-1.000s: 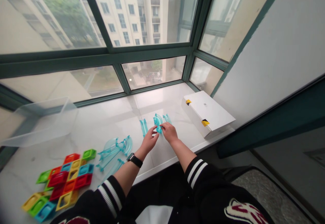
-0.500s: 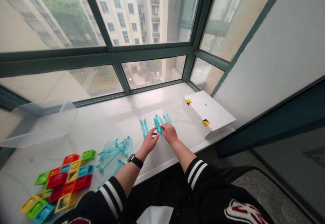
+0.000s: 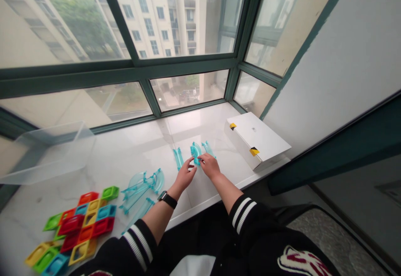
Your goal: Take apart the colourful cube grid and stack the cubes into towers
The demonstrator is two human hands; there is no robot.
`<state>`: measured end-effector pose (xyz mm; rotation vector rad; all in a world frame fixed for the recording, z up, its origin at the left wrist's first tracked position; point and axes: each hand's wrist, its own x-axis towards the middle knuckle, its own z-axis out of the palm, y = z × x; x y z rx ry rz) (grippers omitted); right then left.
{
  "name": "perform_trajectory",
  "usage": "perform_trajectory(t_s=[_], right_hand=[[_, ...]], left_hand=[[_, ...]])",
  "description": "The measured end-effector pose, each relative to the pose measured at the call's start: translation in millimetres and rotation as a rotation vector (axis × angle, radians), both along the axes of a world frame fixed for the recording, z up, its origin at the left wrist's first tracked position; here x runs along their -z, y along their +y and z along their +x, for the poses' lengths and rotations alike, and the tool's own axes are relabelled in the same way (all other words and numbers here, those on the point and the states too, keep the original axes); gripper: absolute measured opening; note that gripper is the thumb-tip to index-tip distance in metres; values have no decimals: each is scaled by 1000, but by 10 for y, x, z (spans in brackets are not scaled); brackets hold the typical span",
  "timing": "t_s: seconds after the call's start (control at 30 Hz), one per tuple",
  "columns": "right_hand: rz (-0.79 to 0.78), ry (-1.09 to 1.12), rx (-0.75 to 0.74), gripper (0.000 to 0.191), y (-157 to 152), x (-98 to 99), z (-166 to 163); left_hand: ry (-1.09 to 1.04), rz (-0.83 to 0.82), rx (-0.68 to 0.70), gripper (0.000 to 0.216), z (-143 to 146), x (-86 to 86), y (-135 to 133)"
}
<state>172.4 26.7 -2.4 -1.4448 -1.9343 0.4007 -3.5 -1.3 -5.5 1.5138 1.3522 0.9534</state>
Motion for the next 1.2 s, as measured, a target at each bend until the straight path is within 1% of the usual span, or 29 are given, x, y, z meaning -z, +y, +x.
perform_trajectory(t_s=[0.17,0.27,0.4,0.5,0.63,0.77,0.83,1.0,1.1,1.2], right_hand=[[-3,-4,6,24,-4,16,3],[-16,7,4,26,-11,23,8],[-30,21,7,31,-20,59,31],[-25,25,10,30,-21,94,50],[-10,28,9,27,-22,115,64],[4,27,22,25,-24,108,57],[5,30,23,25,-26,106,48],[18,30,30,25,-27,116,33],[19,29,28,25,-29,115,38],[15,29,14,25,-37,108,46]], left_hand=[[3,-17,16,54,-7,19,12],[5,-26,16,55,-13,1,2],[-16,-29,8,59,-52,-73,-70],[-54,-25,10,59,-161,-149,-191],[-120,-28,-5,57,-477,-250,-453],[-171,-54,-52,59,-945,-333,-783],[-178,-80,-96,62,-1195,-357,-952],[-202,-133,-273,73,-1744,-367,-1345],[-191,-162,-356,73,-1975,-356,-1536],[-184,-189,-415,74,-2111,-326,-1659]])
